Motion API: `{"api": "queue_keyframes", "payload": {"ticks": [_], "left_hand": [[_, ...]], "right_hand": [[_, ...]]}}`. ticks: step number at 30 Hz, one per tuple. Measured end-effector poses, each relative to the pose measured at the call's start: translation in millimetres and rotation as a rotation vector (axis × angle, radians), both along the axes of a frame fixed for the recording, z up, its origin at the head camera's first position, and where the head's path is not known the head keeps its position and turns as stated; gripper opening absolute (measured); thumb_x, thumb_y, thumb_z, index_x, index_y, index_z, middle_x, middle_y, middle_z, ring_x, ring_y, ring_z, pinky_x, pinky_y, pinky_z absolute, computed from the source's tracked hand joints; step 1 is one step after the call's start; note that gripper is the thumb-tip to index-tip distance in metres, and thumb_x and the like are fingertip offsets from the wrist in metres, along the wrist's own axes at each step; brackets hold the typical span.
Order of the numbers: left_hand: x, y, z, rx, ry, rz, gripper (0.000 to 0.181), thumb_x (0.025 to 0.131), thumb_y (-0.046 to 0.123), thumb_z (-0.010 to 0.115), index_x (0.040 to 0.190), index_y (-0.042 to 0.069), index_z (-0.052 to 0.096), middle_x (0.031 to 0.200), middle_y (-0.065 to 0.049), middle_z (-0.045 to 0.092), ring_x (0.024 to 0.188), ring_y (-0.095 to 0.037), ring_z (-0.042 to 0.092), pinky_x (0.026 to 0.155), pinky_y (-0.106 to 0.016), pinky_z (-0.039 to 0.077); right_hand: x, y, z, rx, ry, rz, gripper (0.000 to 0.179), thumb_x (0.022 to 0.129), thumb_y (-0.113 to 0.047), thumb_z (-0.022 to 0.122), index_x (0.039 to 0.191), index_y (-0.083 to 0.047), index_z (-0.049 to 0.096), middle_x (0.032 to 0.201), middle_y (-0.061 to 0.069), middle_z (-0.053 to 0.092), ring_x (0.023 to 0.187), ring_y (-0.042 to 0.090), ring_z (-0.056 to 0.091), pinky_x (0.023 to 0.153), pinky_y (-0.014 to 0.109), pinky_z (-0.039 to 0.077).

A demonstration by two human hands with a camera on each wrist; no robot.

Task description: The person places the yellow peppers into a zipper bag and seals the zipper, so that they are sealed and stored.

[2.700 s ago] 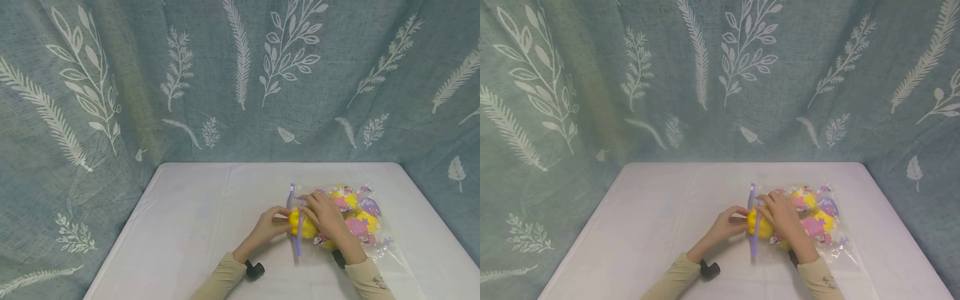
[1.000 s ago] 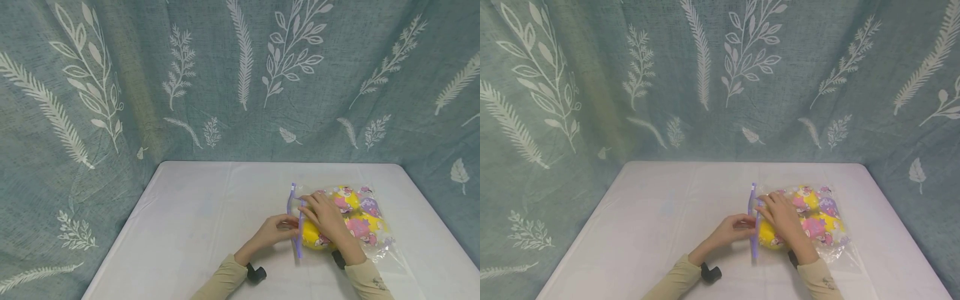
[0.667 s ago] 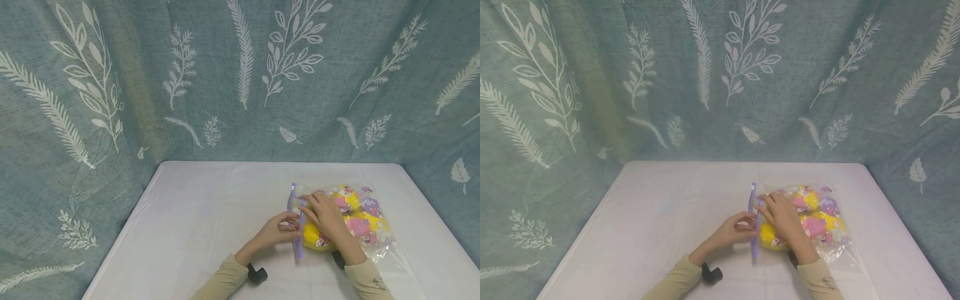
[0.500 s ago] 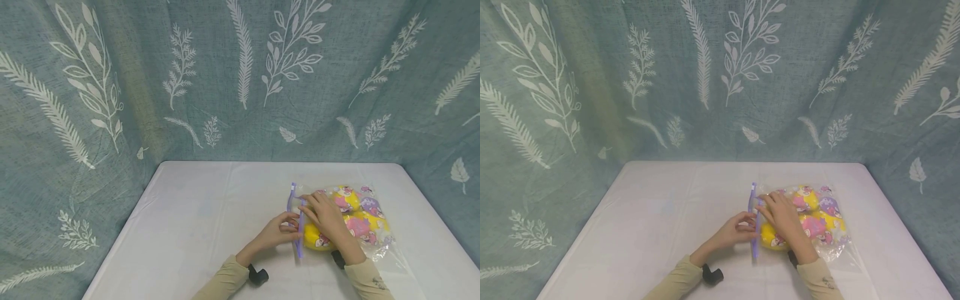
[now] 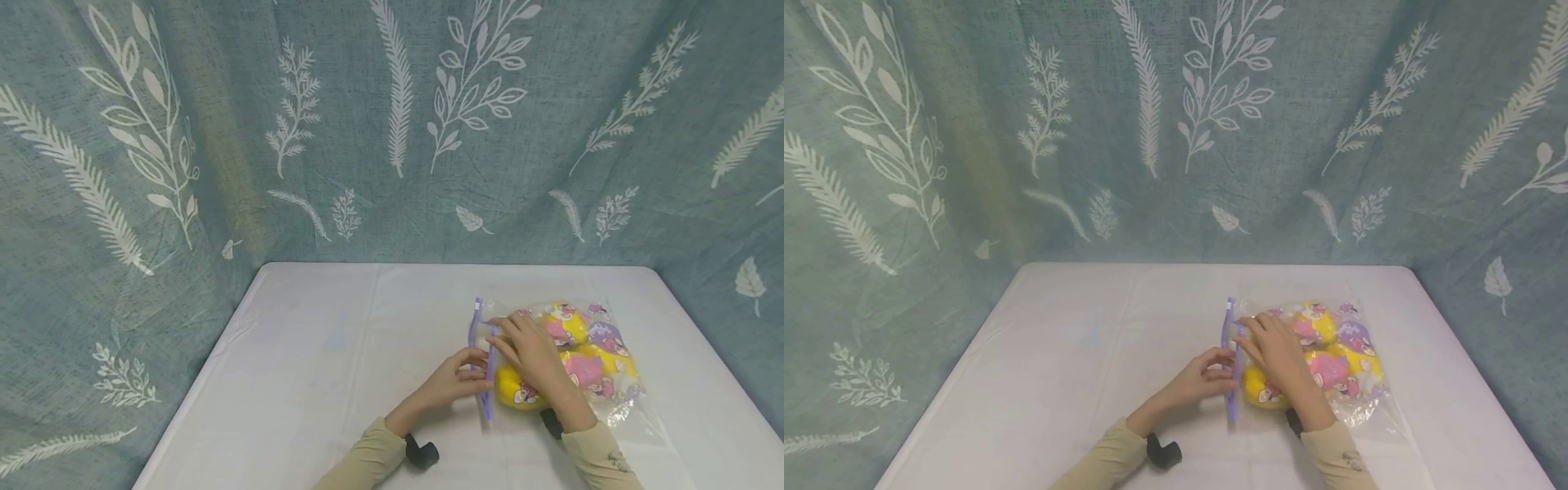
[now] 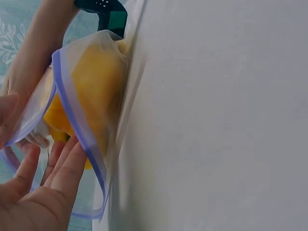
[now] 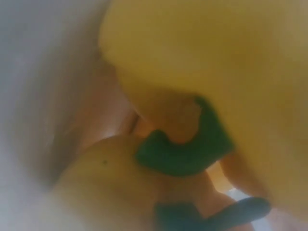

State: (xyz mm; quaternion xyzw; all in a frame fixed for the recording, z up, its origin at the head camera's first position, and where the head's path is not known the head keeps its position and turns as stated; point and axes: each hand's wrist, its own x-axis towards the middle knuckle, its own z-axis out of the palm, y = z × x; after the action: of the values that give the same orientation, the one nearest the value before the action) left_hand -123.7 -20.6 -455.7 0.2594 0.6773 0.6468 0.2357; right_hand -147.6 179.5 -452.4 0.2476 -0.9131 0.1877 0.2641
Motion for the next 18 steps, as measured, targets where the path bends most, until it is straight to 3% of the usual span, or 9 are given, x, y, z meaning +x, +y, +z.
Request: {"api": "queue_keyframes", "payload": {"ticks": [7, 14, 18], "left_hand": [[-6.2, 2.7, -23.0, 0.000, -0.014, 0.011, 0.043, 0.089, 0.005, 0.059, 0.129, 0.003, 0.043, 0.125, -0.016, 0.049, 0.112, -0.028, 0.056, 0.089, -0.024, 0.051], [-4.9, 1.0, -26.0, 0.001, -0.027, 0.013, 0.045, 0.088, 0.004, 0.060, 0.129, 0.004, 0.043, 0.125, -0.015, 0.049, 0.112, -0.027, 0.057, 0.088, -0.025, 0.052], [-2.5, -0.1, -19.1, 0.000, -0.035, 0.011, 0.046, 0.087, 0.004, 0.061, 0.129, 0.002, 0.042, 0.125, -0.016, 0.049, 0.111, -0.029, 0.057, 0.087, -0.025, 0.052]], "right_hand": [[-0.9, 0, 1.4, 0.004, -0.001, 0.002, 0.032, 0.085, -0.033, 0.064, 0.113, -0.017, 0.061, 0.090, -0.002, 0.055, 0.081, 0.015, 0.052, 0.067, 0.030, 0.048], [0.8, -1, 3.5, 0.006, -0.007, 0.003, 0.034, 0.084, -0.032, 0.066, 0.114, -0.016, 0.061, 0.090, -0.001, 0.055, 0.081, 0.016, 0.052, 0.067, 0.032, 0.048], [1.8, -1, 5.5, 0.008, -0.015, 0.000, 0.035, 0.084, -0.033, 0.066, 0.114, -0.016, 0.061, 0.091, -0.001, 0.055, 0.079, 0.016, 0.051, 0.065, 0.031, 0.047]]}}
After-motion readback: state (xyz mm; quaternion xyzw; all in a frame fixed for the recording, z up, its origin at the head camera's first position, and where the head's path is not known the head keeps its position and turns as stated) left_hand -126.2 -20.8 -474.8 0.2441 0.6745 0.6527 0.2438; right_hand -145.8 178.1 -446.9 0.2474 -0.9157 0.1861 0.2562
